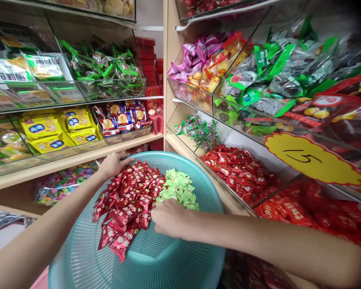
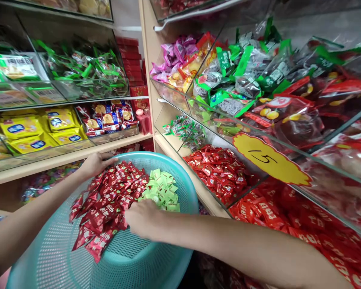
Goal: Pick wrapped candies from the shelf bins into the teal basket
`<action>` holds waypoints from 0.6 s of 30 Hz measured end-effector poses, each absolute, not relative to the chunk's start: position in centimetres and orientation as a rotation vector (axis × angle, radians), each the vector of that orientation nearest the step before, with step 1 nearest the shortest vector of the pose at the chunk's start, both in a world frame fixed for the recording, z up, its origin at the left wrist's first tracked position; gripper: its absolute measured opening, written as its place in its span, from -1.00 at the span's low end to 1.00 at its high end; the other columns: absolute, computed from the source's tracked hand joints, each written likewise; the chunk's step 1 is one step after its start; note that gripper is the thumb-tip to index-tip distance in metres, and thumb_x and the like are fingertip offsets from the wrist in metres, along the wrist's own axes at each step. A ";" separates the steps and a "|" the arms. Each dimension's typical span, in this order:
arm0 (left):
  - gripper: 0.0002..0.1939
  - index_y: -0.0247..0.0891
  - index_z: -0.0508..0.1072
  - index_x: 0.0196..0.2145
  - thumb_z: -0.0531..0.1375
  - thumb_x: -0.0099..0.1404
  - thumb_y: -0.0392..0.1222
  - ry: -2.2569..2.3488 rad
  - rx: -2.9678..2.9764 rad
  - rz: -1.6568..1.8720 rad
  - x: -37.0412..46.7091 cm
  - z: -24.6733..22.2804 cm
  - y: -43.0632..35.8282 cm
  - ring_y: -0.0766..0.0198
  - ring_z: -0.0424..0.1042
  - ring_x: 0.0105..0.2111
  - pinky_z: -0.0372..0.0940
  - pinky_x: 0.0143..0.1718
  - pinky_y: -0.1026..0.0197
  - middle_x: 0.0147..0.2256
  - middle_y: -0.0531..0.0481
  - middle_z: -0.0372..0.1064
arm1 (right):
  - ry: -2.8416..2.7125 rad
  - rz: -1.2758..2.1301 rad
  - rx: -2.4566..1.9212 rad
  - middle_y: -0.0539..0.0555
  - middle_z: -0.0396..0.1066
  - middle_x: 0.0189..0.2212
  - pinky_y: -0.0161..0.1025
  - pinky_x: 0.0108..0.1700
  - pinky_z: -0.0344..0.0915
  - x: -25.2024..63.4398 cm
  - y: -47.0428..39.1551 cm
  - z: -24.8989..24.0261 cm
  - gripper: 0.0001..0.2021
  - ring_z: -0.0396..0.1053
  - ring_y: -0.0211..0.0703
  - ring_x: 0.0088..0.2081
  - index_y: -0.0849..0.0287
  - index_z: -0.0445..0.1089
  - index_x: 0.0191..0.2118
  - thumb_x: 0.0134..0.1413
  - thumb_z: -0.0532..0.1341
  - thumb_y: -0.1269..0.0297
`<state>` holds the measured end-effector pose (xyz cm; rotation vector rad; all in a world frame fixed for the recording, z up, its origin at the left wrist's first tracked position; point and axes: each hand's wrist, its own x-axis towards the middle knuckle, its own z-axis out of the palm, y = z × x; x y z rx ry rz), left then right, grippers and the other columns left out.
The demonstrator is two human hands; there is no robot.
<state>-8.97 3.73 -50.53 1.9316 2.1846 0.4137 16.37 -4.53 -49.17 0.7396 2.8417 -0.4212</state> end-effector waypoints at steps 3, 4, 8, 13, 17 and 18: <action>-0.37 -0.16 0.49 -0.17 -0.02 0.03 0.32 2.177 1.929 0.402 -8.9 -50.4 3.8 0.11 0.39 -0.14 0.22 -0.17 0.27 -0.17 0.01 0.47 | 2.806 -0.380 0.931 0.14 0.40 -0.47 -0.28 -0.44 0.21 17.8 -1.6 -46.5 -0.82 0.34 -0.18 -0.42 0.26 0.43 -0.38 -0.05 0.09 0.35; -0.37 -0.17 0.49 -0.17 -0.02 0.03 0.32 2.175 1.929 0.400 -8.9 -50.4 3.8 0.11 0.39 -0.15 0.23 -0.19 0.26 -0.18 0.01 0.47 | 2.777 -0.338 1.037 0.16 0.40 -0.46 -0.27 -0.44 0.21 18.4 -0.7 -45.8 -0.81 0.35 -0.16 -0.41 0.26 0.43 -0.36 -0.02 0.07 0.37; -0.40 -0.15 0.50 -0.21 -0.03 0.04 0.31 2.139 1.945 0.392 -8.6 -50.5 4.5 0.13 0.42 -0.22 0.23 -0.24 0.27 -0.25 0.01 0.50 | 2.719 -0.046 1.317 0.27 0.39 -0.29 -0.23 -0.42 0.21 20.4 0.3 -44.8 -0.71 0.36 -0.09 -0.34 0.34 0.30 -0.11 0.03 0.02 0.51; -0.41 -0.13 0.52 -0.26 -0.01 0.01 0.33 2.114 1.951 0.352 -8.5 -50.7 5.4 0.15 0.42 -0.27 0.23 -0.27 0.31 -0.28 0.04 0.51 | 2.687 -0.347 0.650 0.15 0.42 -0.36 -0.25 -0.45 0.22 20.2 -3.1 -47.6 -0.71 0.38 -0.09 -0.34 0.26 0.36 -0.22 -0.03 0.20 0.15; -0.34 -0.22 0.51 -0.26 -0.04 0.01 0.35 2.064 2.002 0.341 -8.6 -50.6 5.6 0.16 0.41 -0.29 0.23 -0.26 0.30 -0.28 0.02 0.50 | 2.641 -0.290 0.455 0.16 0.44 -0.41 -0.17 -0.39 0.28 18.1 -4.7 -50.2 -0.58 0.39 -0.05 -0.33 0.27 0.42 -0.33 -0.08 0.17 -0.05; -0.33 -0.23 0.51 -0.26 -0.04 0.01 0.36 2.062 2.009 0.345 -8.6 -50.5 5.6 0.16 0.41 -0.30 0.24 -0.26 0.29 -0.28 0.03 0.50 | 2.645 -0.277 0.427 0.16 0.44 -0.41 -0.16 -0.38 0.29 17.6 -4.7 -50.7 -0.58 0.39 -0.05 -0.33 0.26 0.43 -0.34 -0.10 0.17 -0.07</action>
